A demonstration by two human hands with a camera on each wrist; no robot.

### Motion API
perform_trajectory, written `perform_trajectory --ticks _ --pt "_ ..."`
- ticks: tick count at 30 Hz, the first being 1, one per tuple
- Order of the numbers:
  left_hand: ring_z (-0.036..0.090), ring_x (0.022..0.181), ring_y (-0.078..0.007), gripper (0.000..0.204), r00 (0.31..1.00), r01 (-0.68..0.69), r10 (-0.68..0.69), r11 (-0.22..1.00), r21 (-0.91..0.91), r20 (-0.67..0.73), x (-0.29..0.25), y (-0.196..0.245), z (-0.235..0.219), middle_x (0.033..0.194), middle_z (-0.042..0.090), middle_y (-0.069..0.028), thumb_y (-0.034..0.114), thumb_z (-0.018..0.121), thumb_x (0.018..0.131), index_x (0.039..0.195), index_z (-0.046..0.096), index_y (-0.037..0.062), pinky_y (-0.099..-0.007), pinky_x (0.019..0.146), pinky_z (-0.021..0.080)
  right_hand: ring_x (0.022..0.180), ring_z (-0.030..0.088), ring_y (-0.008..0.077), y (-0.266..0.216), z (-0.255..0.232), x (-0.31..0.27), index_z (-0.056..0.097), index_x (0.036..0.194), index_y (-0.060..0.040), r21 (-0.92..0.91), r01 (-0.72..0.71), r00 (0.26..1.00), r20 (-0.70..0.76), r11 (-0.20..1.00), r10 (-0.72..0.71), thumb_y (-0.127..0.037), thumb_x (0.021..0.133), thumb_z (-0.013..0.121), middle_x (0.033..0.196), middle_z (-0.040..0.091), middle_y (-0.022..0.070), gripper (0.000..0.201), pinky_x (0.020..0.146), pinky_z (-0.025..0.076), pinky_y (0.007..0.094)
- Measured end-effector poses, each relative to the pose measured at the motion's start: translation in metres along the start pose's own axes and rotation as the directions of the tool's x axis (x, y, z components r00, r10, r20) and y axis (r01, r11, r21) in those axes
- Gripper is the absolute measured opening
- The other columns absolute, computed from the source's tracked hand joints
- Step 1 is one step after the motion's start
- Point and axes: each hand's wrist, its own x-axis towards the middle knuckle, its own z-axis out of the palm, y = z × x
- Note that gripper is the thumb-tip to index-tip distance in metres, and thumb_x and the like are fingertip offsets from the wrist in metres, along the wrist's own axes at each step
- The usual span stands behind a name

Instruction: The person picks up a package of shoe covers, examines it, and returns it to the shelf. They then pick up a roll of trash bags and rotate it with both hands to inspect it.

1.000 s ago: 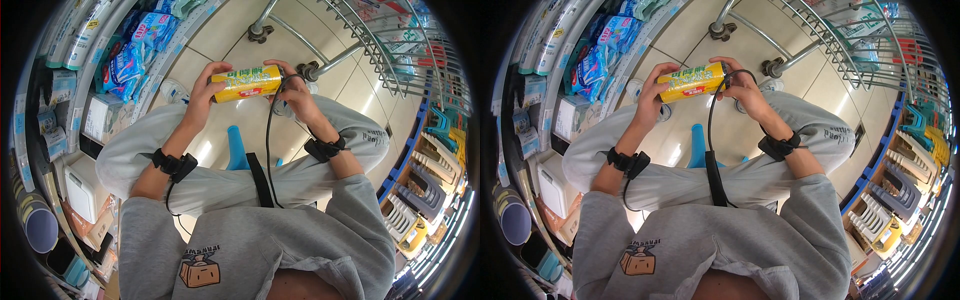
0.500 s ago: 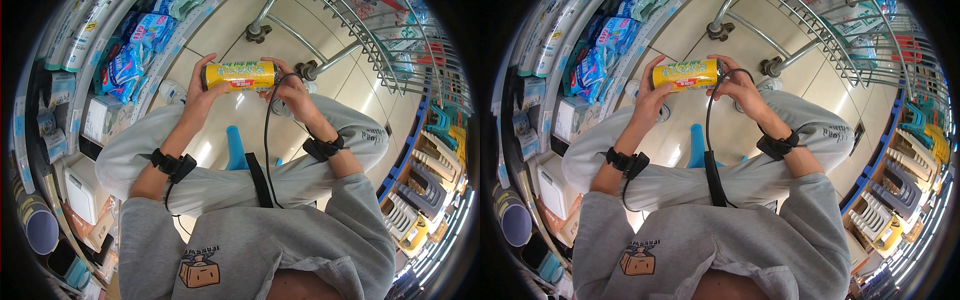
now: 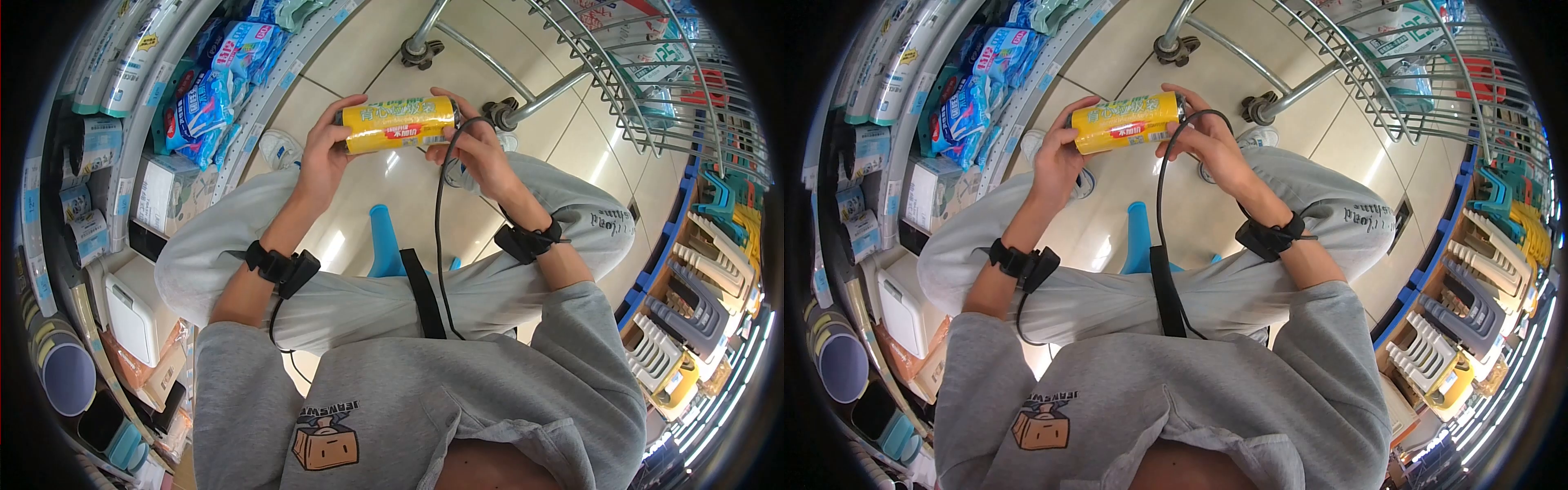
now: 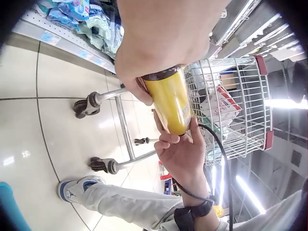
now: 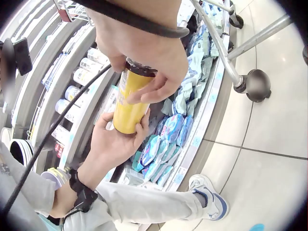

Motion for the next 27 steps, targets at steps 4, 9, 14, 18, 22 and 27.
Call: perform_trajectory --ticks 4,9,14,18,22,27 --pt "0.061 0.109 -0.0238 0.048 0.999 0.022 -0.023 0.999 0.032 0.036 -0.0029 0.0077 0.0042 0.121 0.058 -0.0169 0.026 0.046 0.092 0.129 0.049 -0.0036 -0.0372 0.089 0.053 0.07 0.067 0.0172 -0.0004 -0.0038 0.0009 0.033 0.144 -0.0034 -0.045 -0.034 0.999 -0.025 0.998 0.033 -0.031 0.098 0.054 0.112 0.06 0.014 0.058 0.068 0.053 0.0271" --pt "0.063 0.104 -0.0233 0.048 0.999 0.0 -0.004 0.998 0.062 0.049 -0.0024 0.0066 0.0044 0.117 0.061 -0.0177 0.028 0.046 0.094 0.127 0.05 -0.006 -0.0357 0.086 0.054 0.067 0.067 0.0163 -0.0006 -0.0014 -0.0003 0.035 0.144 -0.0049 -0.045 -0.002 0.999 -0.054 0.999 -0.001 -0.037 0.099 0.05 0.106 0.064 0.0135 0.058 0.071 0.053 0.0269" --pt "0.063 0.104 -0.0232 0.046 0.999 0.008 -0.01 0.998 0.06 0.034 -0.0029 0.0062 0.005 0.117 0.06 -0.0181 0.026 0.047 0.094 0.126 0.05 -0.0065 -0.0349 0.086 0.054 0.068 0.067 0.0165 0.0 -0.0008 -0.0002 0.035 0.144 -0.0056 -0.057 0.002 0.999 -0.044 0.998 -0.005 -0.038 0.099 0.051 0.106 0.065 0.0131 0.058 0.072 0.053 0.0272" --pt "0.063 0.104 -0.0232 0.045 1.0 0.01 -0.012 0.998 0.055 0.027 -0.0025 0.0056 0.0045 0.116 0.06 -0.0177 0.025 0.048 0.093 0.125 0.051 -0.0061 -0.0349 0.087 0.054 0.069 0.067 0.0166 0.0004 0.0001 0.0002 0.035 0.144 -0.0057 -0.048 0.002 0.999 -0.048 0.999 -0.004 -0.037 0.098 0.051 0.105 0.065 0.0134 0.058 0.071 0.054 0.0271" --pt "0.063 0.103 -0.023 0.044 1.0 0.019 -0.02 0.999 0.026 0.012 -0.0007 0.002 0.0019 0.115 0.06 -0.0169 0.026 0.048 0.093 0.125 0.051 -0.0045 -0.0352 0.086 0.054 0.068 0.067 0.0169 0.0015 0.0002 0.0006 0.036 0.144 -0.0059 -0.045 0.01 0.999 -0.051 0.999 -0.012 -0.037 0.098 0.052 0.101 0.064 0.0133 0.057 0.069 0.054 0.0266" --pt "0.064 0.101 -0.0227 0.043 1.0 0.026 -0.026 1.0 0.013 0.004 -0.0005 -0.0003 0.0004 0.113 0.061 -0.0162 0.027 0.048 0.092 0.123 0.051 -0.0027 -0.0365 0.083 0.055 0.07 0.068 0.0174 0.0005 0.0003 0.0003 0.032 0.145 -0.0005 -0.095 -0.009 0.999 -0.033 0.995 0.006 -0.036 0.1 0.048 0.116 0.06 0.0144 0.06 0.07 0.057 0.0282"
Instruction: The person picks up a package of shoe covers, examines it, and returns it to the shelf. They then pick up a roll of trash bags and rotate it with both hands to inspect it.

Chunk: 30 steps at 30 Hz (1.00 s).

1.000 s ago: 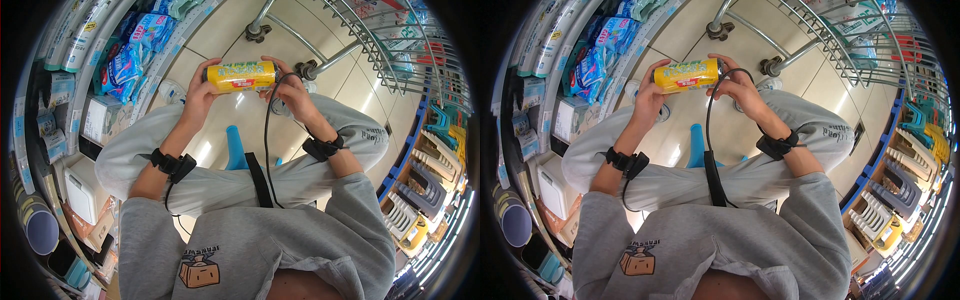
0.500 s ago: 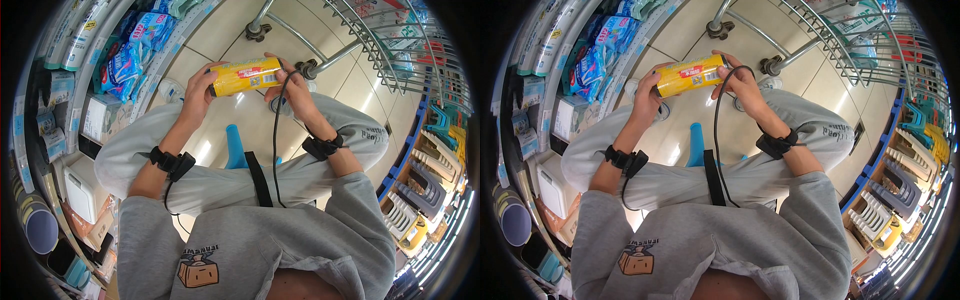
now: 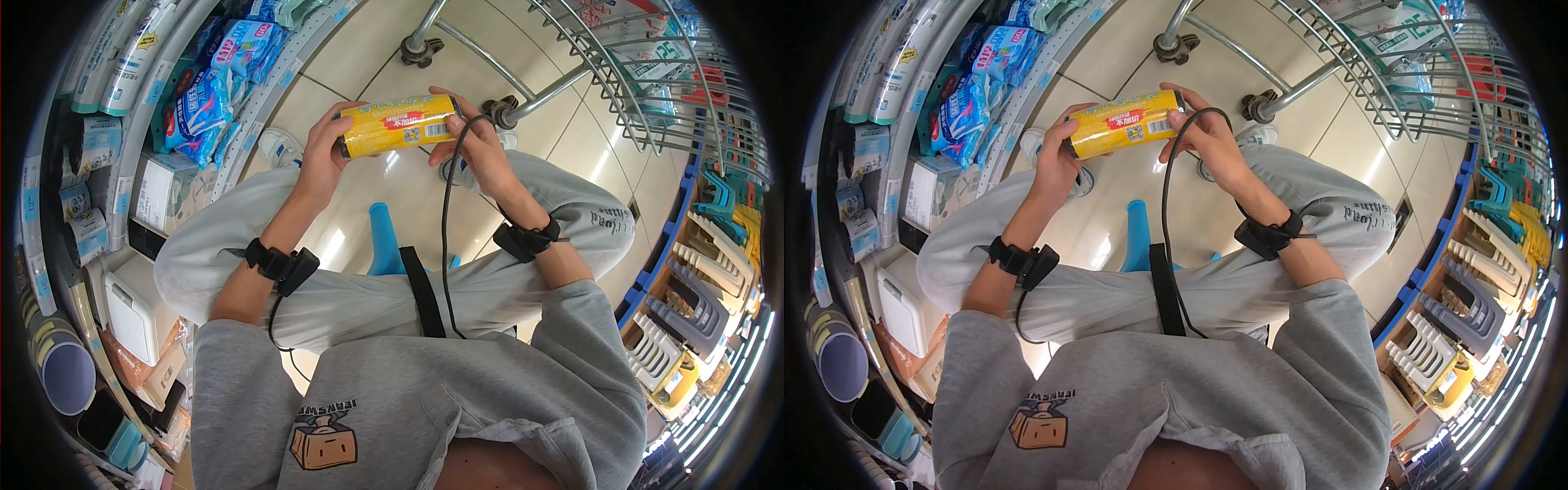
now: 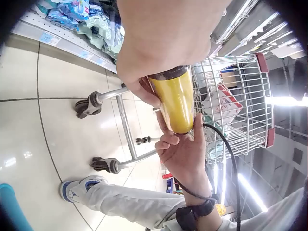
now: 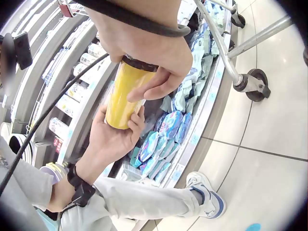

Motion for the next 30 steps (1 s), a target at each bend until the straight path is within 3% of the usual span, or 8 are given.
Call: perform_trajectory --ticks 7,9,10,12,30 --pt "0.06 0.11 -0.0233 0.051 0.999 0.04 -0.04 0.998 0.049 0.011 -0.0001 -0.0002 -0.0018 0.12 0.059 -0.0146 0.035 0.044 0.091 0.129 0.048 0.0009 -0.0391 0.088 0.051 0.07 0.068 0.0173 0.0006 0.0002 0.0005 0.033 0.145 -0.0007 0.003 -0.01 1.0 -0.003 1.0 0.01 -0.035 0.1 0.048 0.116 0.06 0.0149 0.058 0.07 0.057 0.0277" --pt "0.062 0.107 -0.0234 0.047 1.0 0.024 -0.024 1.0 0.014 0.015 0.0 -0.0005 -0.0014 0.118 0.059 -0.0152 0.032 0.046 0.092 0.126 0.048 -0.0001 -0.038 0.086 0.053 0.067 0.067 0.0164 0.001 0.0015 0.0005 0.038 0.142 -0.006 0.045 -0.007 0.999 -0.034 0.999 0.009 -0.035 0.098 0.054 0.097 0.064 0.0115 0.056 0.065 0.053 0.0251" --pt "0.063 0.104 -0.0235 0.043 1.0 0.008 -0.007 1.0 -0.021 0.019 0.0 -0.0007 -0.0012 0.115 0.059 -0.0157 0.028 0.047 0.092 0.124 0.049 -0.001 -0.037 0.083 0.055 0.067 0.067 0.0164 0.0009 0.0011 0.0004 0.038 0.142 -0.006 0.045 -0.007 0.999 -0.033 0.999 0.009 -0.035 0.098 0.054 0.097 0.064 0.0115 0.056 0.065 0.053 0.0251" --pt "0.063 0.105 -0.024 0.043 1.0 0.009 -0.008 1.0 -0.018 0.014 -0.0002 -0.0008 -0.0007 0.117 0.058 -0.0158 0.028 0.047 0.092 0.124 0.049 -0.0008 -0.0373 0.084 0.055 0.07 0.068 0.0173 0.0004 -0.0005 0.0004 0.033 0.144 -0.0005 0.006 -0.015 1.0 -0.005 1.0 0.015 -0.034 0.099 0.049 0.115 0.06 0.0147 0.058 0.07 0.057 0.0275" --pt "0.06 0.107 -0.0231 0.043 0.999 0.033 -0.032 0.998 0.053 -0.014 -0.0016 -0.0017 0.0007 0.119 0.055 -0.0138 0.024 0.052 0.089 0.126 0.048 0.0029 -0.036 0.081 0.054 0.07 0.069 0.0171 0.0015 -0.0009 0.0008 0.034 0.144 -0.003 0.008 -0.025 1.0 -0.006 1.0 0.025 -0.03 0.099 0.051 0.114 0.061 0.0131 0.055 0.07 0.056 0.0275"
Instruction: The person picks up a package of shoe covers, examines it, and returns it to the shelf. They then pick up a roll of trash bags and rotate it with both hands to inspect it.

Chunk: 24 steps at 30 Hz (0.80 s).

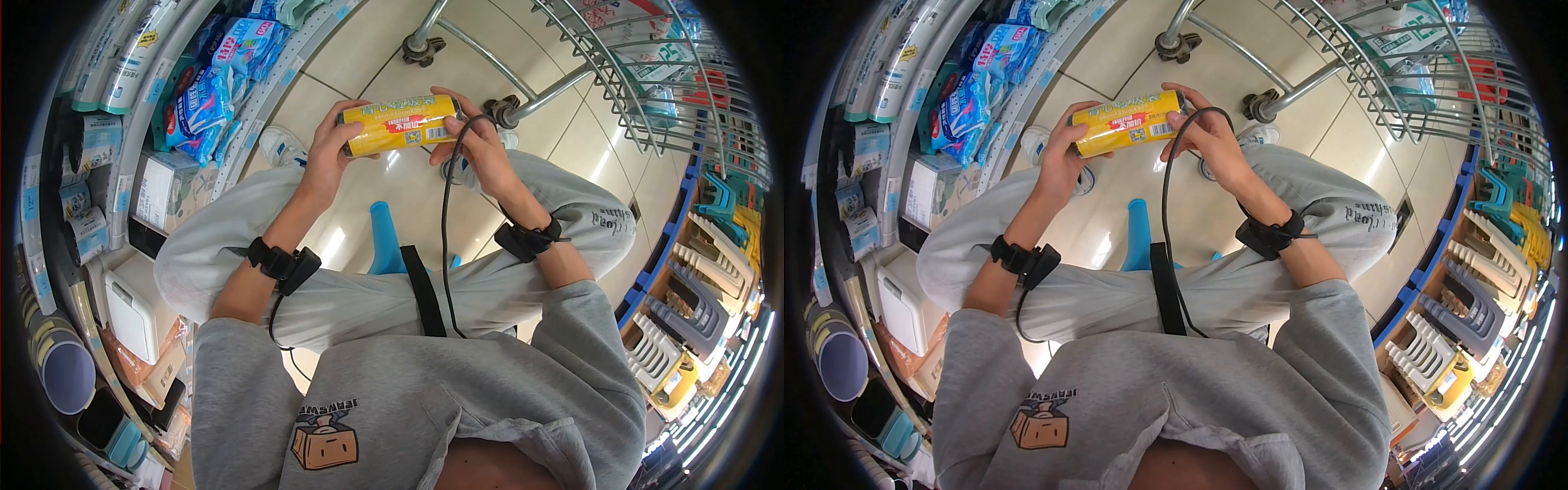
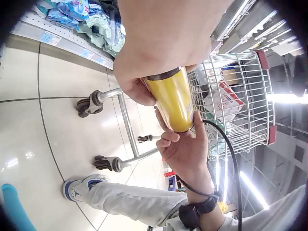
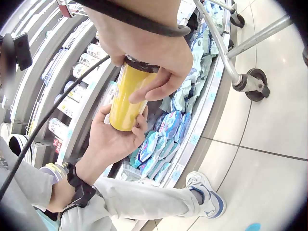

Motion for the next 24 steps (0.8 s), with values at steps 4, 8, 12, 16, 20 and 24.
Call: perform_trajectory --ticks 4,8,12,16,20,24 --pt "0.059 0.106 -0.0221 0.043 1.0 0.003 -0.003 0.999 0.035 -0.002 0.0 0.0005 0.0002 0.119 0.055 -0.0132 0.021 0.054 0.088 0.126 0.048 0.0033 -0.0345 0.08 0.054 0.071 0.068 0.0168 0.0012 -0.0005 0.0002 0.033 0.144 -0.0031 0.003 0.0 1.0 -0.001 1.0 0.0 -0.03 0.099 0.051 0.114 0.061 0.0129 0.055 0.071 0.056 0.0273" --pt "0.059 0.106 -0.0218 0.043 1.0 0.0 0.0 0.999 0.04 0.01 0.0002 -0.0004 -0.0005 0.119 0.054 -0.0129 0.019 0.054 0.087 0.126 0.048 0.0033 -0.0337 0.079 0.054 0.072 0.068 0.0164 0.0013 -0.0008 0.0002 0.033 0.144 -0.0034 -0.007 -0.005 1.0 0.001 1.0 0.005 -0.03 0.099 0.051 0.115 0.061 0.0132 0.055 0.071 0.056 0.0265" --pt "0.058 0.109 -0.0225 0.048 1.0 0.002 -0.003 0.995 0.099 0.016 -0.0001 -0.0004 -0.0004 0.122 0.054 -0.0136 0.023 0.053 0.086 0.13 0.046 0.0037 -0.0349 0.083 0.053 0.072 0.068 0.016 0.0005 0.0004 -0.0001 0.035 0.142 -0.0036 0.0 0.001 1.0 -0.002 1.0 -0.001 -0.03 0.099 0.051 0.112 0.061 0.0138 0.053 0.071 0.056 0.0255" --pt "0.059 0.105 -0.0214 0.042 1.0 -0.022 0.021 0.997 0.072 0.016 -0.0005 -0.0006 0.001 0.119 0.054 -0.013 0.02 0.056 0.086 0.125 0.049 0.0034 -0.0322 0.078 0.053 0.072 0.068 0.0156 0.0007 0.0001 0.0003 0.037 0.139 -0.0036 0.013 -0.012 1.0 -0.002 1.0 0.012 -0.03 0.099 0.052 0.111 0.061 0.0138 0.05 0.071 0.056 0.0252" --pt "0.059 0.105 -0.0213 0.043 1.0 -0.016 0.014 0.996 0.085 0.021 -0.0011 0.0004 0.0015 0.118 0.054 -0.0132 0.02 0.056 0.086 0.125 0.049 0.0035 -0.0321 0.079 0.053 0.074 0.067 0.0149 0.0012 0.0007 0.0007 0.039 0.136 -0.0038 0.021 -0.019 1.0 -0.003 1.0 0.019 -0.029 0.099 0.052 0.11 0.06 0.0128 0.047 0.069 0.056 0.0247" --pt "0.058 0.106 -0.0208 0.042 1.0 -0.019 0.017 0.996 0.084 0.027 -0.0005 -0.0009 0.0008 0.118 0.054 -0.0128 0.019 0.056 0.086 0.125 0.049 0.0035 -0.0325 0.081 0.052 0.078 0.066 0.0144 0.0022 0.001 0.0013 0.04 0.135 -0.0043 0.027 -0.011 1.0 -0.011 1.0 0.011 -0.028 0.099 0.052 0.11 0.06 0.012 0.045 0.068 0.057 0.0247"
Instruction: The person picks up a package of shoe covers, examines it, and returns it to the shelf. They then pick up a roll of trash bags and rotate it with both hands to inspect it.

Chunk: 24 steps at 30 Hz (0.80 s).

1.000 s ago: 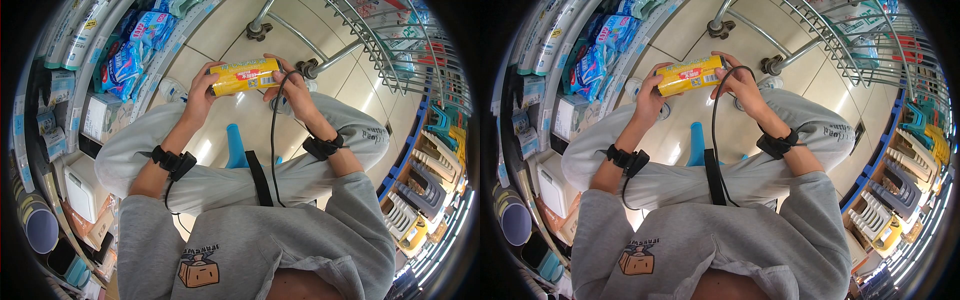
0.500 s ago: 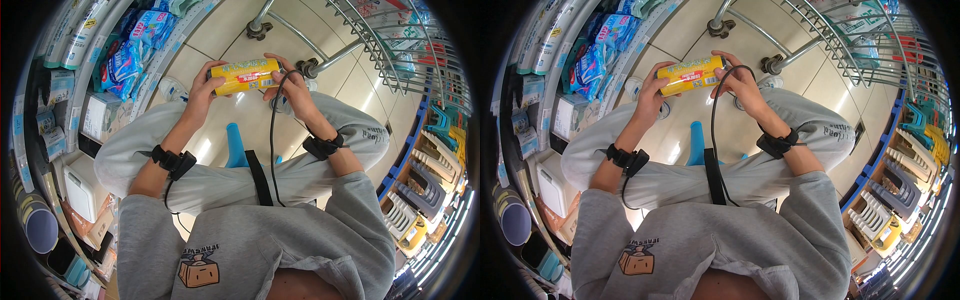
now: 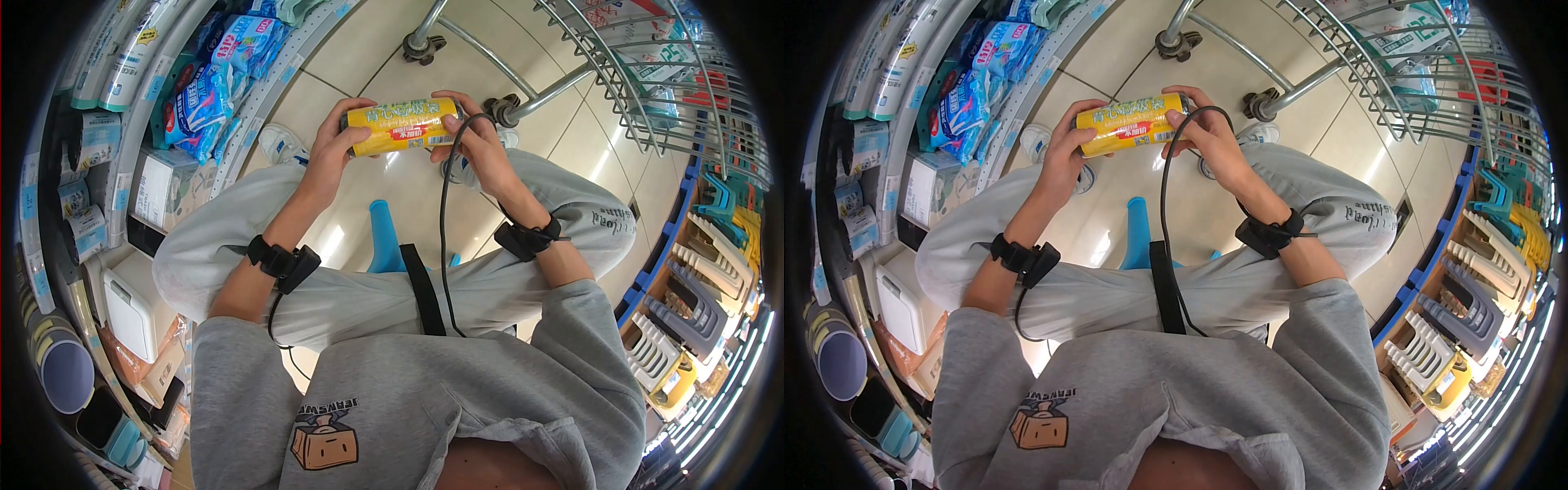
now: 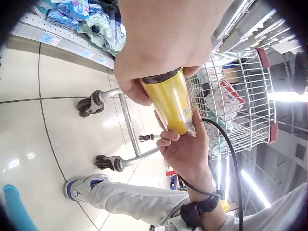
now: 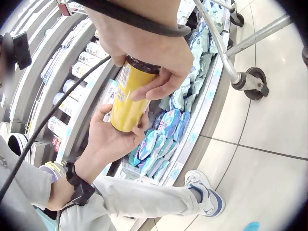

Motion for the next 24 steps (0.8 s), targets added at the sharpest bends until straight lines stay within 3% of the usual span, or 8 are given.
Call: perform_trajectory --ticks 7,9,13,15,19,23,24 --pt "0.057 0.108 -0.019 0.042 1.0 -0.009 0.009 1.0 0.014 0.004 0.002 -0.004 -0.002 0.119 0.053 -0.011 0.018 0.056 0.086 0.124 0.049 0.0033 -0.0299 0.085 0.051 0.08 0.066 0.0141 0.0 0.0 0.0 0.042 0.134 -0.0052 -0.014 -0.009 1.0 0.001 1.0 0.009 -0.027 0.099 0.052 0.107 0.06 0.011 0.043 0.069 0.057 0.0249" --pt "0.056 0.108 -0.0182 0.042 1.0 -0.005 0.005 1.0 0.013 0.008 0.002 -0.004 -0.002 0.117 0.053 -0.0101 0.018 0.056 0.085 0.125 0.049 0.0042 -0.029 0.085 0.05 0.07 0.065 0.0168 0.0 0.002 0.0 0.045 0.131 -0.008 0.009 -0.013 0.999 -0.041 1.0 0.014 -0.028 0.096 0.057 0.103 0.063 0.0117 0.042 0.064 0.052 0.0265" --pt "0.055 0.104 -0.0155 0.043 0.999 -0.03 0.031 0.998 0.055 -0.021 0.002 -0.008 -0.002 0.112 0.053 -0.0071 0.018 0.057 0.085 0.126 0.049 0.0072 -0.0265 0.085 0.047 0.071 0.065 0.0166 0.0 0.002 0.0 0.046 0.13 -0.0083 0.001 -0.008 0.999 -0.047 1.0 0.008 -0.028 0.096 0.057 0.103 0.063 0.0114 0.041 0.064 0.052 0.0265" --pt "0.055 0.103 -0.0149 0.043 0.999 -0.028 0.03 0.997 0.068 -0.024 0.002 -0.009 -0.002 0.11 0.052 -0.0064 0.019 0.057 0.086 0.127 0.049 0.0083 -0.0256 0.085 0.046 0.084 0.065 0.0138 0.0 0.001 0.0 0.044 0.133 -0.0056 -0.043 -0.016 1.0 -0.011 0.999 0.016 -0.028 0.1 0.051 0.108 0.059 0.0109 0.041 0.072 0.058 0.0254" --pt "0.054 0.104 -0.0135 0.042 1.0 0.01 -0.009 0.999 0.031 -0.016 0.003 -0.011 -0.004 0.11 0.051 -0.0052 0.02 0.055 0.087 0.127 0.049 0.0091 -0.0236 0.085 0.045 0.084 0.065 0.0137 0.0 0.002 0.0 0.044 0.133 -0.0055 -0.033 -0.01 1.0 -0.02 0.999 0.01 -0.026 0.1 0.051 0.108 0.059 0.0101 0.04 0.073 0.058 0.0252" --pt "0.06 0.093 -0.0145 0.042 0.998 -0.04 0.038 0.998 -0.045 -0.044 0.003 -0.009 -0.002 0.104 0.057 -0.0078 0.027 0.05 0.09 0.127 0.049 0.0066 -0.0254 0.076 0.049 0.072 0.064 0.0136 0.004 -0.004 0.0 0.044 0.134 -0.005 -0.036 -0.002 1.0 -0.002 0.999 0.002 -0.043 0.099 0.045 0.105 0.06 0.0102 0.051 0.064 0.054 0.0233" --pt "0.062 0.083 -0.0154 0.044 0.999 0.004 0.0 0.993 -0.12 0.033 0.001 -0.002 -0.001 0.099 0.06 -0.0096 0.031 0.047 0.092 0.128 0.048 0.0052 -0.0262 0.069 0.05 0.067 0.063 0.0136 0.003 -0.004 -0.001 0.043 0.135 -0.0041 -0.004 0.002 1.0 0.0 1.0 -0.002 -0.051 0.098 0.042 0.103 0.061 0.0103 0.059 0.059 0.053 0.0228"
